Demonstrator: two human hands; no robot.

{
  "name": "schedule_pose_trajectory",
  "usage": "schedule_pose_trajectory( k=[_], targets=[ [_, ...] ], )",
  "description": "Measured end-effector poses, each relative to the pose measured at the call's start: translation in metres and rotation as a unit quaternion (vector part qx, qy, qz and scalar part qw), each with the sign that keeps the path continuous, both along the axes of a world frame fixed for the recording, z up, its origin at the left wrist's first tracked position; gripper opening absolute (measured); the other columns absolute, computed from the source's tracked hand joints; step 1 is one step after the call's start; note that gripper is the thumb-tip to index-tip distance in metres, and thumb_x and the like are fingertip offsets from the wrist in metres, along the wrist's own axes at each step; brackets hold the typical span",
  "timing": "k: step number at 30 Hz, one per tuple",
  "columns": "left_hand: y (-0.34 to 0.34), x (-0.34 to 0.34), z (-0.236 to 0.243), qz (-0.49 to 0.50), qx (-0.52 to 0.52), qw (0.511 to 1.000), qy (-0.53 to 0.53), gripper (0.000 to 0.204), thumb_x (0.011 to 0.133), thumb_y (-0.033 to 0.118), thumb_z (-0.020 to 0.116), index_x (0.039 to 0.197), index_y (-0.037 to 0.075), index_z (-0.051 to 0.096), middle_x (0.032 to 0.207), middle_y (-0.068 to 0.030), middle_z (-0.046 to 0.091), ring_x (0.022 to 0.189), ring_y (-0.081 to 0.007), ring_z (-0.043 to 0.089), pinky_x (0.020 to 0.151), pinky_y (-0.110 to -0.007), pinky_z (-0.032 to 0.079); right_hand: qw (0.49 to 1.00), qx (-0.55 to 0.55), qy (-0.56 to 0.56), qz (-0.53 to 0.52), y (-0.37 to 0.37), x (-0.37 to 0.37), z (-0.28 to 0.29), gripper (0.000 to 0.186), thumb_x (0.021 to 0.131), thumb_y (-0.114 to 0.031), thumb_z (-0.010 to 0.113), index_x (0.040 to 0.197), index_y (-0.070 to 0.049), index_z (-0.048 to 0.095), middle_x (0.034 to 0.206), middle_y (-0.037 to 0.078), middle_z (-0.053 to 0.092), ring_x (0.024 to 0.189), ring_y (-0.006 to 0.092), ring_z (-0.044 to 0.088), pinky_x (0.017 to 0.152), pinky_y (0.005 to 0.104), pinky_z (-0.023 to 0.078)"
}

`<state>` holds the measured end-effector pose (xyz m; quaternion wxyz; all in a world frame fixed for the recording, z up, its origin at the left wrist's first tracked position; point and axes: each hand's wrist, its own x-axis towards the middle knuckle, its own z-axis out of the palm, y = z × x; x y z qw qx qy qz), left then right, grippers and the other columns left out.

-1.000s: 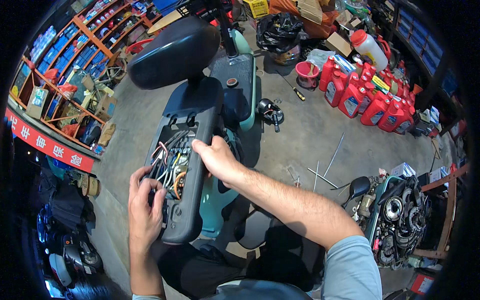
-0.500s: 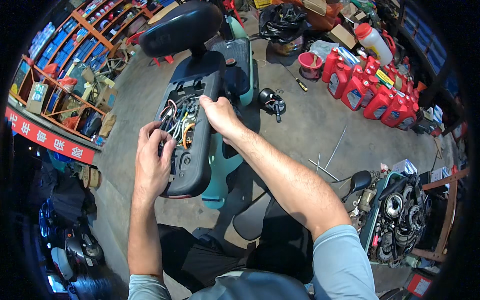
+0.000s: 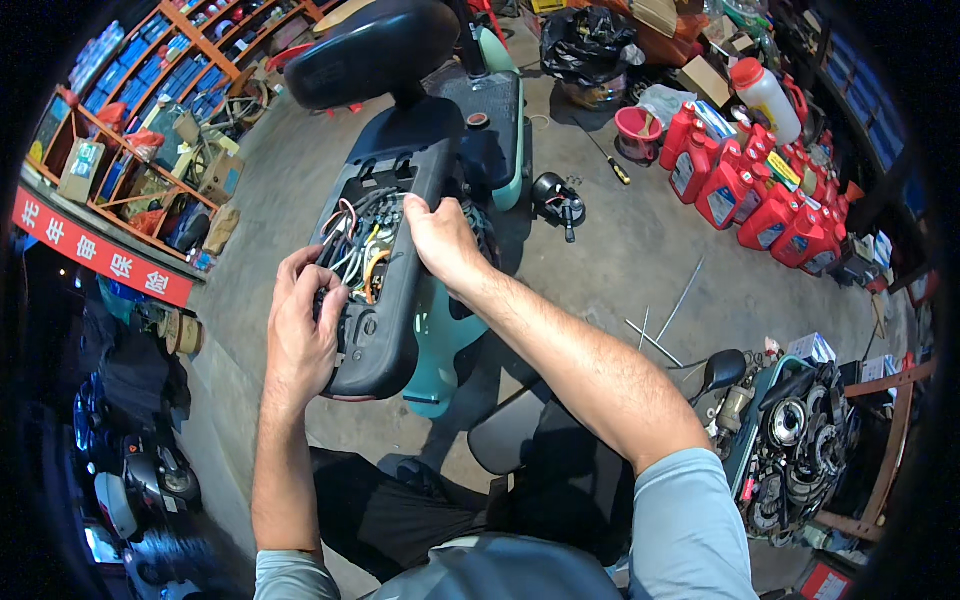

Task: Repairing and connecting wiring under the seat of an electric scooter using a screwdriver.

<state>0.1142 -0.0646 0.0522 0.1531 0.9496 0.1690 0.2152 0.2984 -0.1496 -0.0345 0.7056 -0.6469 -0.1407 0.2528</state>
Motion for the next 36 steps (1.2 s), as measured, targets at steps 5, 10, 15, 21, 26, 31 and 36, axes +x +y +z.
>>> schedule_pose_trajectory(
  k=[5, 10, 15, 21, 26, 31, 36],
  targets=[
    [-0.001, -0.013, -0.002, -0.012, 0.009, 1.000, -0.016, 0.009, 0.093, 0.007, 0.065, 0.096, 0.000, 0.061, 0.133, -0.0215, 0.055, 0.120, -0.0353, 0.059, 0.097, -0.041, 0.050, 0.999, -0.036, -0.016, -0.010, -0.002, -0.016, -0.001, 0.064, 0.099, -0.047, 0.054, 0.121, 0.013, 0.052, 0.116, 0.032, 0.065, 0.110, 0.0366, 0.067, 0.096, 0.0431, 0.051],
    [-0.005, -0.009, -0.001, -0.003, -0.019, 1.000, -0.017, 0.009, 0.092, 0.010, 0.067, 0.098, 0.004, 0.062, 0.135, -0.0178, 0.055, 0.121, -0.0374, 0.057, 0.100, -0.046, 0.048, 1.000, 0.003, 0.009, -0.022, -0.005, -0.016, 0.000, 0.062, 0.100, -0.046, 0.054, 0.121, 0.012, 0.052, 0.111, 0.027, 0.065, 0.105, 0.0326, 0.067, 0.093, 0.0416, 0.051],
    [-0.011, 0.000, 0.004, 0.004, 0.001, 1.000, 0.001, 0.012, 0.093, 0.012, 0.068, 0.100, 0.005, 0.062, 0.136, -0.0177, 0.053, 0.122, -0.0385, 0.055, 0.102, -0.048, 0.047, 0.999, 0.021, 0.037, 0.005, -0.008, -0.006, 0.001, 0.062, 0.100, -0.047, 0.055, 0.119, 0.012, 0.053, 0.111, 0.026, 0.066, 0.104, 0.0301, 0.066, 0.089, 0.0405, 0.052],
    [-0.010, -0.006, 0.005, -0.016, 0.012, 1.000, -0.002, 0.009, 0.093, 0.006, 0.065, 0.097, 0.000, 0.060, 0.133, -0.0210, 0.054, 0.118, -0.0363, 0.059, 0.098, -0.044, 0.049, 0.999, -0.030, 0.004, -0.022, -0.011, -0.009, -0.003, 0.058, 0.100, -0.045, 0.056, 0.116, 0.010, 0.059, 0.107, 0.016, 0.066, 0.097, 0.0196, 0.063, 0.086, 0.0343, 0.051],
    [-0.014, 0.001, 0.003, -0.019, 0.010, 1.000, -0.008, 0.009, 0.094, 0.008, 0.065, 0.096, 0.002, 0.059, 0.135, -0.0212, 0.054, 0.123, -0.0390, 0.056, 0.102, -0.045, 0.047, 1.000, 0.010, 0.012, -0.016, -0.012, -0.003, -0.006, 0.063, 0.100, -0.047, 0.055, 0.119, 0.013, 0.055, 0.114, 0.026, 0.065, 0.106, 0.0295, 0.065, 0.092, 0.0397, 0.050],
    [-0.014, -0.002, 0.006, -0.014, 0.019, 1.000, 0.004, 0.010, 0.094, 0.010, 0.064, 0.096, 0.002, 0.059, 0.136, -0.0216, 0.054, 0.125, -0.0389, 0.055, 0.104, -0.045, 0.045, 1.000, 0.006, 0.023, -0.012, -0.011, -0.005, -0.008, 0.062, 0.101, -0.047, 0.054, 0.120, 0.012, 0.055, 0.114, 0.026, 0.065, 0.107, 0.0298, 0.065, 0.092, 0.0401, 0.050],
    [-0.010, -0.007, 0.002, -0.013, 0.012, 1.000, -0.008, 0.010, 0.094, 0.010, 0.064, 0.095, 0.002, 0.058, 0.134, -0.0209, 0.056, 0.123, -0.0376, 0.056, 0.103, -0.044, 0.046, 0.999, -0.029, -0.012, -0.026, -0.007, -0.006, -0.015, 0.063, 0.101, -0.047, 0.054, 0.120, 0.012, 0.054, 0.118, 0.029, 0.064, 0.110, 0.0343, 0.064, 0.097, 0.0418, 0.048]
  ],
)
